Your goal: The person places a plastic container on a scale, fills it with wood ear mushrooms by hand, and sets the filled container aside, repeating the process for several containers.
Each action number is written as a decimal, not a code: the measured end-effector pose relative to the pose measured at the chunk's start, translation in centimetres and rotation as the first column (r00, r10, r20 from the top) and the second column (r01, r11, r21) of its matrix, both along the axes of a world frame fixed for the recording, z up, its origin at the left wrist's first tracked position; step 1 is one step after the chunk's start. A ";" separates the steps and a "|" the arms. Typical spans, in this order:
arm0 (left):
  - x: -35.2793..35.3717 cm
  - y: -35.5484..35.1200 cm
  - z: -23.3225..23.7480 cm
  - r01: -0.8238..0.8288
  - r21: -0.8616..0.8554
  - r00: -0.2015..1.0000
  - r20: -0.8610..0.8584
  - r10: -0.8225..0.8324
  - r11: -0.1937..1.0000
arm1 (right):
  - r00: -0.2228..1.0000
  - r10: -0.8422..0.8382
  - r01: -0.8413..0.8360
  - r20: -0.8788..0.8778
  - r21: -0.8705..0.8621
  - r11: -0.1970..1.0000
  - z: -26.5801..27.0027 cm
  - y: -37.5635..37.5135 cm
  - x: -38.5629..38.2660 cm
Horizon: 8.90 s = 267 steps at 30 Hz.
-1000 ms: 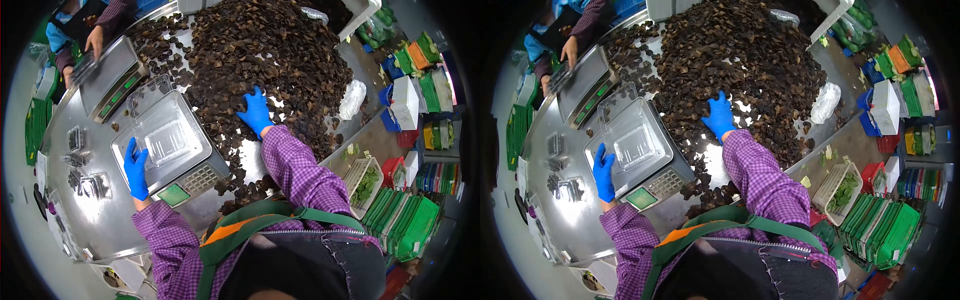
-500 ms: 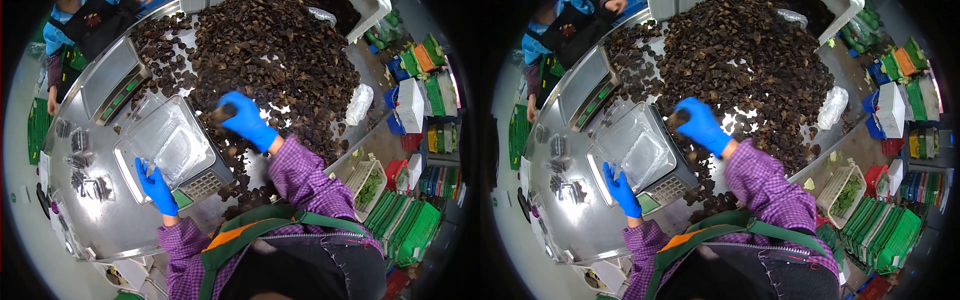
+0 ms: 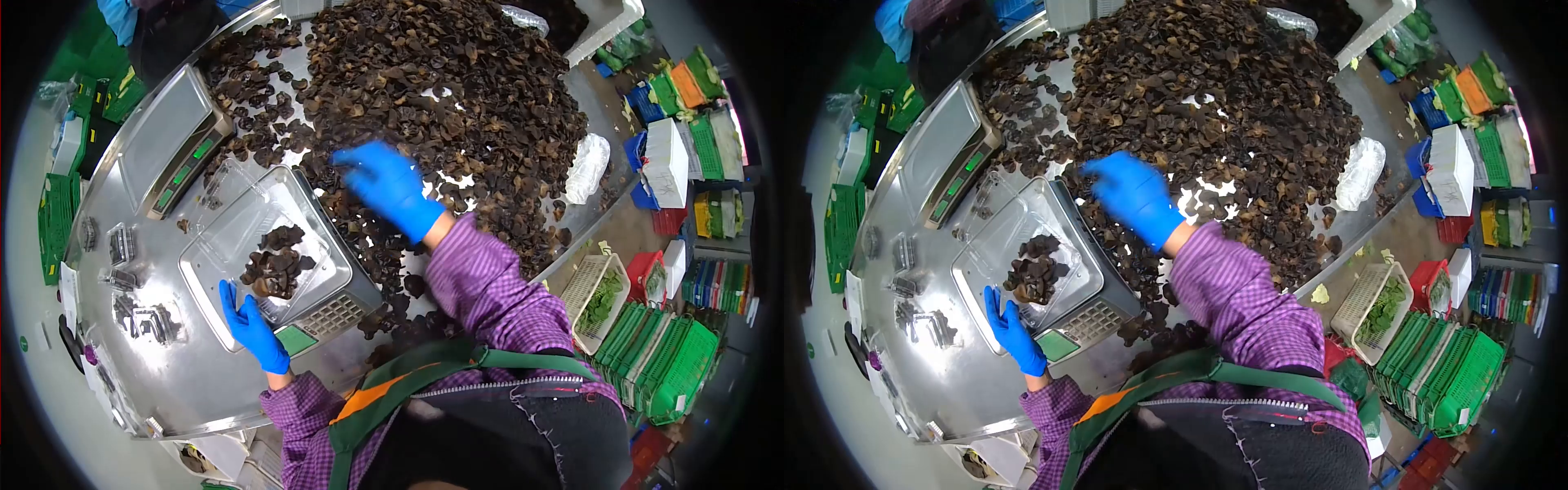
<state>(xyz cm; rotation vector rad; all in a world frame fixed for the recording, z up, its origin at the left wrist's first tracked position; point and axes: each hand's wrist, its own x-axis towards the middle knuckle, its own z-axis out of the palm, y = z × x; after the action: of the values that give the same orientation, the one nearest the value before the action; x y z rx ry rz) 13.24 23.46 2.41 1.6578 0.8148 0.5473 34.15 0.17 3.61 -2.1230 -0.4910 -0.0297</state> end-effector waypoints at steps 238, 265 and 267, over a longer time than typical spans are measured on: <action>0.5 3.3 3.6 0.167 -0.262 0.971 0.211 -0.113 0.951 | 0.952 0.198 -0.130 -0.233 0.275 0.952 -1.5 3.8 -8.2; -4.7 2.3 0.6 0.151 -0.172 0.982 -0.086 -0.167 0.974 | 0.940 0.175 -0.122 -0.292 0.192 0.974 -2.0 1.2 -9.3; -5.7 3.2 0.4 0.130 -0.115 0.991 -0.026 -0.133 0.985 | 0.910 0.188 -0.133 -0.370 0.170 0.976 -2.1 -1.8 -9.7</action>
<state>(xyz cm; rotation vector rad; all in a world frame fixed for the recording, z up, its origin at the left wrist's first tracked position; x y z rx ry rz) 7.54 26.66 2.80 1.6064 0.7410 0.3754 24.47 -1.62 1.50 -1.8793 -0.4120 0.4289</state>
